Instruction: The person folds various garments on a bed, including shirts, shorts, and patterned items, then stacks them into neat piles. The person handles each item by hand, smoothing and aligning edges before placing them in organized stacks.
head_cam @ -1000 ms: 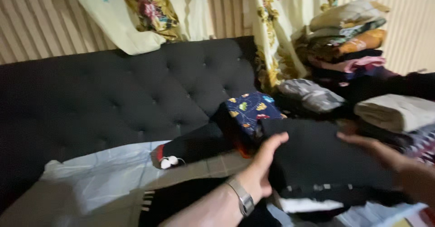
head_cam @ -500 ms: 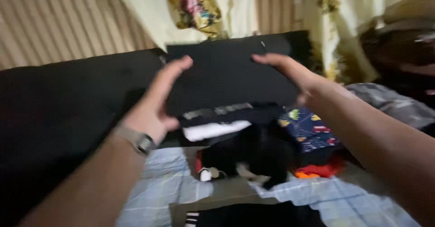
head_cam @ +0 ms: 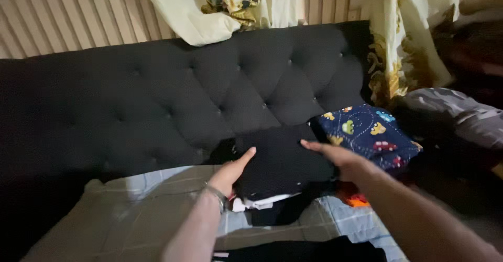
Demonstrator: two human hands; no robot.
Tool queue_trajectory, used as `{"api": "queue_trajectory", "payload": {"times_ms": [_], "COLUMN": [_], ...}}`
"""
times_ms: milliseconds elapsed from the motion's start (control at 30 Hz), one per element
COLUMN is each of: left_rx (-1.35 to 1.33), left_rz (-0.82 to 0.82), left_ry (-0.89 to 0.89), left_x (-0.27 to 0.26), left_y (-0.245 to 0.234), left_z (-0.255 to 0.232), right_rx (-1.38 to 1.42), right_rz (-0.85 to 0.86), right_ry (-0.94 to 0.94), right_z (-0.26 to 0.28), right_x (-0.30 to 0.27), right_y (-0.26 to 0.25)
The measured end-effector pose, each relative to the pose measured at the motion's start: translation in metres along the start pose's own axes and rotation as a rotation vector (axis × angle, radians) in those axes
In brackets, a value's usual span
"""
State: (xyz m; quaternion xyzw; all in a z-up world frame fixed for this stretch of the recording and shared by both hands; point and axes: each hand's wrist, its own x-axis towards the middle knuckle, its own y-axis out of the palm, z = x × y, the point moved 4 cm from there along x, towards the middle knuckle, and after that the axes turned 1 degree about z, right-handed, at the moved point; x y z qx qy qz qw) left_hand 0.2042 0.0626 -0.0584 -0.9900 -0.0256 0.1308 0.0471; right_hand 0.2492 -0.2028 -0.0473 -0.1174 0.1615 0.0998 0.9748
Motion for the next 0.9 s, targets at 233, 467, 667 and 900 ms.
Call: {"api": "queue_trajectory", "payload": {"times_ms": [233,467,667,900], "left_rx": [0.574,1.351,1.437,1.364], "left_rz": [-0.392,-0.062,-0.129,-0.18], "left_ry": [0.395,0.579,0.599,0.655], "left_x": [0.028,-0.043,-0.057,-0.059], "left_y": [-0.026,0.095,0.089,0.084], "left_z": [-0.035,-0.037,-0.045,-0.053], "right_rx": [-0.066,0.102,0.268,0.096], "right_rz": [-0.111,-0.029,-0.103,-0.146], "right_ry": [0.056,0.154,0.09,0.061], "right_z": [-0.009,-0.02,-0.013,0.008], "right_x": [0.041,0.019,0.015,0.026], "right_y": [-0.023,-0.013,-0.014,-0.011]}}
